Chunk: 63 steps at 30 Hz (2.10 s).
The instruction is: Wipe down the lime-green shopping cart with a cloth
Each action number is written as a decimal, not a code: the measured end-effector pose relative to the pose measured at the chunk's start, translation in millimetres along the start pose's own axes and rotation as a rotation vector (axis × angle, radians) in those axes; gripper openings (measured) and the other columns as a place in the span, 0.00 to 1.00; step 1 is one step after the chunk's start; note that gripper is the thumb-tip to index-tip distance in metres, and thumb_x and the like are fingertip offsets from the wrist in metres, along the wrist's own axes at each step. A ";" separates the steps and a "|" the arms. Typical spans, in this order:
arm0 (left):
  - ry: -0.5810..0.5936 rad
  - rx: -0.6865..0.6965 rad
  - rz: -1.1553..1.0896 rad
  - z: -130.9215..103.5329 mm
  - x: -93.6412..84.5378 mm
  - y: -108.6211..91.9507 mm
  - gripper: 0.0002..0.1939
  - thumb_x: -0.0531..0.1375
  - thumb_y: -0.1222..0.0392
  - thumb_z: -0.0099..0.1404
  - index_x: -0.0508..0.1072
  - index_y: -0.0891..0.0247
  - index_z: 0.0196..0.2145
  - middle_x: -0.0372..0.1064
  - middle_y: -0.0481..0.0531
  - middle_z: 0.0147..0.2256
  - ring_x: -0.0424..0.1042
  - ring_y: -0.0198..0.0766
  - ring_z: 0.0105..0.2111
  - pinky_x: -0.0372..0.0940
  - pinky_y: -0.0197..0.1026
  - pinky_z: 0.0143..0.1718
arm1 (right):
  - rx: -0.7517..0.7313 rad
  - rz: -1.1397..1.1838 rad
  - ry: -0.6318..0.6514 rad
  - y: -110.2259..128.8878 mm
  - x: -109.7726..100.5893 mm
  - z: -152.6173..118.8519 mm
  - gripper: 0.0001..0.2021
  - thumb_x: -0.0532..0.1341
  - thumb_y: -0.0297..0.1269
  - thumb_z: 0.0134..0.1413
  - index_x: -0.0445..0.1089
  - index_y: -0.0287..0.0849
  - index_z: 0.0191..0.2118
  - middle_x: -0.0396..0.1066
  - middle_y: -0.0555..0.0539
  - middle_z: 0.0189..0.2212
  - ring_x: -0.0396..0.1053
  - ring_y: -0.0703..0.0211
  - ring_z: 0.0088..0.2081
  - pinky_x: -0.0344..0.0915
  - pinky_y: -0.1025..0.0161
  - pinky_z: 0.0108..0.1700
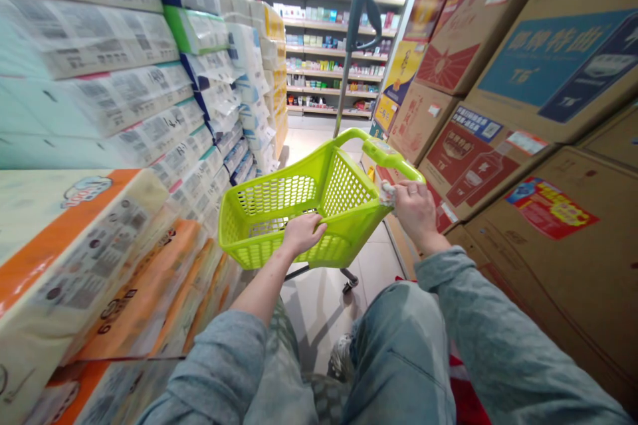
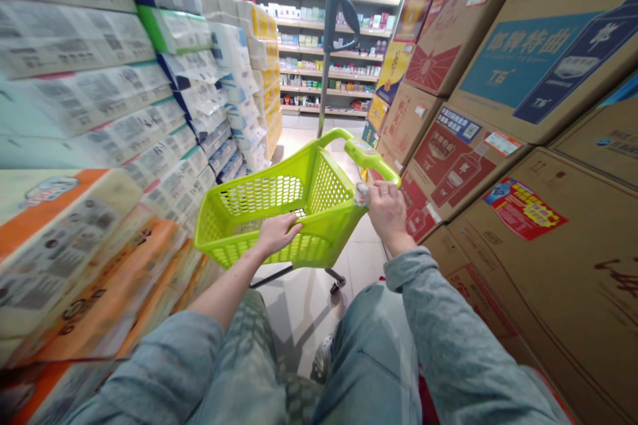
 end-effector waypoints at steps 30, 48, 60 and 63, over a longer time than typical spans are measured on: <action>-0.186 -0.019 0.061 -9.9 1.3 -17.7 0.19 0.47 0.65 0.65 0.65 0.60 0.51 0.69 0.56 0.44 0.65 0.44 0.46 0.46 0.53 0.57 | -0.041 -0.023 0.094 62.8 6.7 10.7 0.10 0.52 0.33 0.57 0.69 0.36 0.33 0.68 0.37 0.32 0.60 0.48 0.38 0.51 0.54 0.42; -0.265 0.084 -0.123 -11.1 4.9 -38.4 0.26 0.54 0.63 0.60 0.58 0.58 0.57 0.65 0.54 0.47 0.62 0.45 0.48 0.52 0.51 0.55 | -0.356 0.026 0.051 -2.0 -15.7 13.0 0.13 0.48 0.35 0.63 0.68 0.39 0.34 0.70 0.44 0.30 0.64 0.55 0.36 0.52 0.60 0.44; -0.564 0.334 0.032 -15.1 -36.7 -102.3 0.05 0.55 0.59 0.63 0.69 0.61 0.34 0.47 0.53 0.64 0.34 0.51 0.66 0.34 0.65 0.63 | -0.156 -0.019 0.120 5.3 -10.5 26.5 0.15 0.46 0.35 0.63 0.69 0.38 0.33 0.72 0.43 0.30 0.65 0.55 0.34 0.50 0.60 0.41; -0.604 0.385 0.061 -12.1 -47.2 -108.1 0.05 0.54 0.63 0.63 0.68 0.62 0.30 0.48 0.52 0.64 0.37 0.49 0.66 0.33 0.65 0.63 | -0.144 -0.013 0.115 5.8 -12.7 25.2 0.15 0.46 0.36 0.62 0.69 0.38 0.36 0.73 0.43 0.32 0.66 0.55 0.35 0.50 0.60 0.41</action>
Point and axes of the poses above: each hand's wrist, its own z-axis towards the middle knuckle, its own x-axis out of the palm, y = z × x, the point moved 4 cm from there along z, towards the middle knuckle
